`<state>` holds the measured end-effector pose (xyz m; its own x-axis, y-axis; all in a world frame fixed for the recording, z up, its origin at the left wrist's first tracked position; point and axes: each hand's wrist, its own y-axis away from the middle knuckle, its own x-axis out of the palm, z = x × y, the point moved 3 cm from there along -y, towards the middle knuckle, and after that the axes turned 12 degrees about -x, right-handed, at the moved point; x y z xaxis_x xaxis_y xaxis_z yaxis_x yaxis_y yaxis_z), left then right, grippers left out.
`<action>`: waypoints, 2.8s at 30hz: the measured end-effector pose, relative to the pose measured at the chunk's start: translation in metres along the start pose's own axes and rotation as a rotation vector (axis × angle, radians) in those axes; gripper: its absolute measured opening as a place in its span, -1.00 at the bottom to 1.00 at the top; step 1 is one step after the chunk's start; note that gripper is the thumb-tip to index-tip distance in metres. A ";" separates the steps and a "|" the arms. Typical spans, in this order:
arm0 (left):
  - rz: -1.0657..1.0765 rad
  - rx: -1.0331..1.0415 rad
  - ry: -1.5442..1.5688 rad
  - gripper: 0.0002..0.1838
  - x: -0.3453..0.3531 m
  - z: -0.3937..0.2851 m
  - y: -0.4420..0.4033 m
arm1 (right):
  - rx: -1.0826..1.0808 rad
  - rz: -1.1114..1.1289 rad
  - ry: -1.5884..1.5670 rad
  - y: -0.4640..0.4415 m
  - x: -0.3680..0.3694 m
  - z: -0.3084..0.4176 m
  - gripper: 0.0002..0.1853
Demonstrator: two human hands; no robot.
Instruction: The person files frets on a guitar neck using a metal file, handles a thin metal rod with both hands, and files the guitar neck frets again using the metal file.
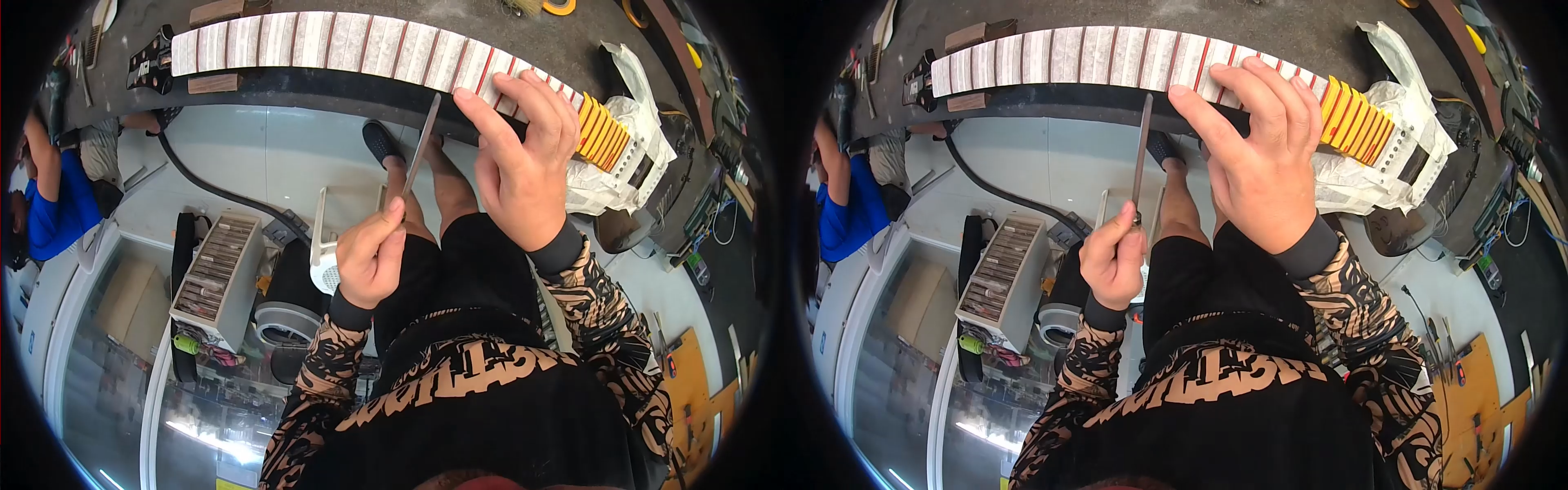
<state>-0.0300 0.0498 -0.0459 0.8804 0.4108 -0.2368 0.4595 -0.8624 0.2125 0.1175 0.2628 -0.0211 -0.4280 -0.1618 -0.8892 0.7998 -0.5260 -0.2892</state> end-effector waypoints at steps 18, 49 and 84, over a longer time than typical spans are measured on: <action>-0.027 0.021 -0.114 -0.54 0.018 -0.018 -0.035 | 0.010 -0.008 0.013 0.001 0.001 0.001 -0.14; 0.019 -0.001 0.057 -0.59 0.044 -0.049 -0.116 | 0.017 -0.007 0.016 0.003 0.001 0.002 -0.16; 0.076 -0.124 0.000 -0.57 0.037 -0.065 -0.121 | 0.053 0.036 -0.011 -0.001 -0.001 0.007 -0.06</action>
<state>-0.0451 0.1885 -0.0185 0.9132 0.3456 -0.2158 0.4025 -0.8476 0.3457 0.1145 0.2581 -0.0172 -0.4042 -0.1898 -0.8947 0.7915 -0.5629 -0.2382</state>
